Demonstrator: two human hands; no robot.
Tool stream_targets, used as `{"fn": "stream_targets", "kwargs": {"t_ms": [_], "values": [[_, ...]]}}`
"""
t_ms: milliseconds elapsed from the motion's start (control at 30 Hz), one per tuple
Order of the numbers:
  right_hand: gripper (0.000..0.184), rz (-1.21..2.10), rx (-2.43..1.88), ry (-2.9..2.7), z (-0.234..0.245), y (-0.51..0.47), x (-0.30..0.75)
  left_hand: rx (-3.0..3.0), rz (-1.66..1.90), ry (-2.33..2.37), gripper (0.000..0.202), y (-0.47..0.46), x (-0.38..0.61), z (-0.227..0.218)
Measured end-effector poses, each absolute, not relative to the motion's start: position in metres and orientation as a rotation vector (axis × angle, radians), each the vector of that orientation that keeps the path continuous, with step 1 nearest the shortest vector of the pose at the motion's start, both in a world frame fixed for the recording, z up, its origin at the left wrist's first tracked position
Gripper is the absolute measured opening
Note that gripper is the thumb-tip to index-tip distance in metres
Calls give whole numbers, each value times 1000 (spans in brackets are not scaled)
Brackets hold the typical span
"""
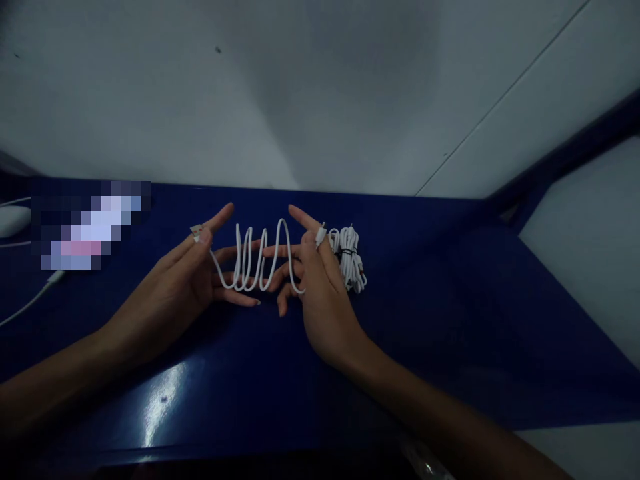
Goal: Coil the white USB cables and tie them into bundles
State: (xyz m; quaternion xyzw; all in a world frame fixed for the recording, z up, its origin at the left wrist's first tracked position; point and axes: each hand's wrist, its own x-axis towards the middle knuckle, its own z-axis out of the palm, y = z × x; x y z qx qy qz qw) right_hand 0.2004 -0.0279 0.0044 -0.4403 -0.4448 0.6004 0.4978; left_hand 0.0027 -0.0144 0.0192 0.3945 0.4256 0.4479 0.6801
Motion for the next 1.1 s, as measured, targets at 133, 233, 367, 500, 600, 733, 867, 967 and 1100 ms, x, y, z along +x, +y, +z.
{"fn": "stream_targets", "kwargs": {"t_ms": [133,233,367,500,600,733,867,967,1100], "values": [[36,1499,-1024,-1135,3,-28,200,1039,975,927,55,-17,2,18],[33,1539,-1013,-1213,2,-29,200,1136,899,885,49,-17,1,18],[39,1493,-1043,-1357,5,-30,203,1138,822,820,49,-15,0,16],[42,1422,-1071,-1462,10,-33,204,1104,824,803,47,-14,-1,12],[40,1399,-1109,-1496,13,-36,204,1131,821,799,44,-15,-2,9],[40,1356,-1124,-1515,13,-37,202,1167,825,780,43,-15,-2,7],[39,1342,-1095,-1507,11,-36,201,1135,806,720,37,-12,-1,7],[38,1363,-1056,-1480,11,-36,202,1067,792,684,30,-11,-1,8],[38,1358,-1053,-1452,14,-36,203,1019,783,627,35,-11,-3,8]]}}
